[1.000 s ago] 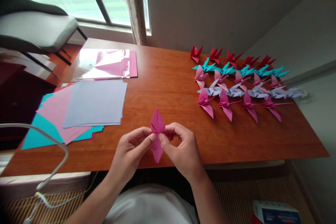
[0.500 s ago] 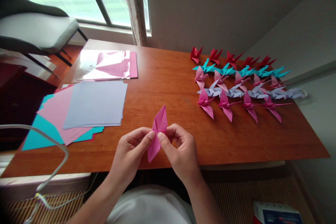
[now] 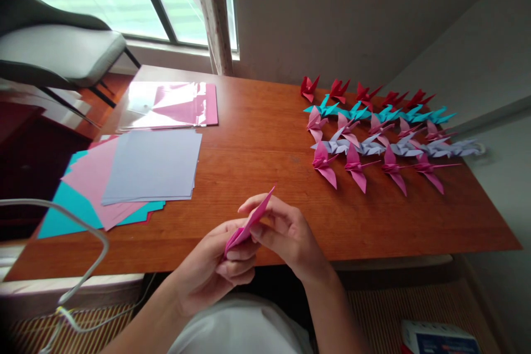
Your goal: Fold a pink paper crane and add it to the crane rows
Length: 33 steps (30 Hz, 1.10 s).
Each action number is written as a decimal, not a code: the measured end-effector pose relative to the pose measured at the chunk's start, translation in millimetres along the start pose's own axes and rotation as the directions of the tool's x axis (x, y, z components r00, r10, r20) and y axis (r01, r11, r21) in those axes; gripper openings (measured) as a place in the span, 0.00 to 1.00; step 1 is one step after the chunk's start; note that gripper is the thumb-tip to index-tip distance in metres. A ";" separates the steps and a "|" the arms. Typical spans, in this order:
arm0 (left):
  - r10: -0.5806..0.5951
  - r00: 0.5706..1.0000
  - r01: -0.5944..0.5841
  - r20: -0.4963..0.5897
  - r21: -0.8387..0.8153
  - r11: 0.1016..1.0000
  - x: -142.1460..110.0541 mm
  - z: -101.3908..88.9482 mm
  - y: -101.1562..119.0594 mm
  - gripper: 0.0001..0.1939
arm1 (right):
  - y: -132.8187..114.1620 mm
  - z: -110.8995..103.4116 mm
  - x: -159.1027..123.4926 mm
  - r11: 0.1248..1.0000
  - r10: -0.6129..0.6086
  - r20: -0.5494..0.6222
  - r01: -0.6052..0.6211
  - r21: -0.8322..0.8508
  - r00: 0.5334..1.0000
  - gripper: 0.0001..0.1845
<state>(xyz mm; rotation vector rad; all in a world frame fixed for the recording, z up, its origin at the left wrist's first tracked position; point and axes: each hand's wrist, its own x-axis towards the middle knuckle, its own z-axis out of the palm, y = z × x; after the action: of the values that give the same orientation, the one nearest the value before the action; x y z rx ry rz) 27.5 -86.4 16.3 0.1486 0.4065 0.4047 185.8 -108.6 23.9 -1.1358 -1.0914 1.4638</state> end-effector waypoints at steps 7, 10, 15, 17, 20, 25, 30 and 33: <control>0.478 0.860 -0.318 -0.182 0.541 0.779 -4.7 -7.5 -2.5 0.08 | 0.0 -0.2 -0.1 0.998 0.058 -0.102 -0.056 0.029 0.993 0.08; 0.485 0.870 -0.293 -0.088 0.700 0.652 -10.2 -8.6 4.7 0.10 | -0.1 -0.9 0.1 0.994 -0.045 -0.166 0.027 -0.108 0.985 0.06; 0.403 0.913 -0.259 -0.065 0.672 0.694 -6.3 -4.3 9.5 0.12 | 1.9 0.4 1.1 0.965 -0.130 -0.189 0.080 -0.250 0.973 0.05; 0.408 0.910 -0.264 -0.076 0.653 0.710 -2.1 -3.2 7.9 0.12 | 3.9 0.8 1.6 0.964 -0.140 -0.197 0.088 -0.252 0.970 0.05; 0.431 0.898 -0.284 -0.089 0.631 0.722 2.4 -3.3 4.9 0.11 | 5.0 0.4 1.8 0.970 -0.117 -0.190 0.072 -0.233 0.975 0.07; 0.427 0.897 -0.288 -0.115 0.581 0.761 3.1 -4.4 2.4 0.10 | 3.5 -2.2 1.0 0.984 -0.024 -0.113 0.004 -0.178 0.993 0.09; 0.433 0.893 -0.294 -0.123 0.567 0.769 2.7 -4.4 2.0 0.11 | 6.5 -2.6 2.7 0.981 -0.081 -0.092 0.063 -0.186 0.992 0.09; 0.437 0.887 -0.294 -0.148 0.548 0.783 3.1 -4.5 1.2 0.12 | 8.3 -3.0 3.8 0.965 -0.154 -0.060 0.137 -0.225 0.986 0.10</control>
<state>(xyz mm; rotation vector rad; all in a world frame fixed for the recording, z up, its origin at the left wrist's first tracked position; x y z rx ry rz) 27.8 -83.8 11.4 0.7150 0.7581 0.7061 187.1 -105.8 14.8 -1.2269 -1.2785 1.1963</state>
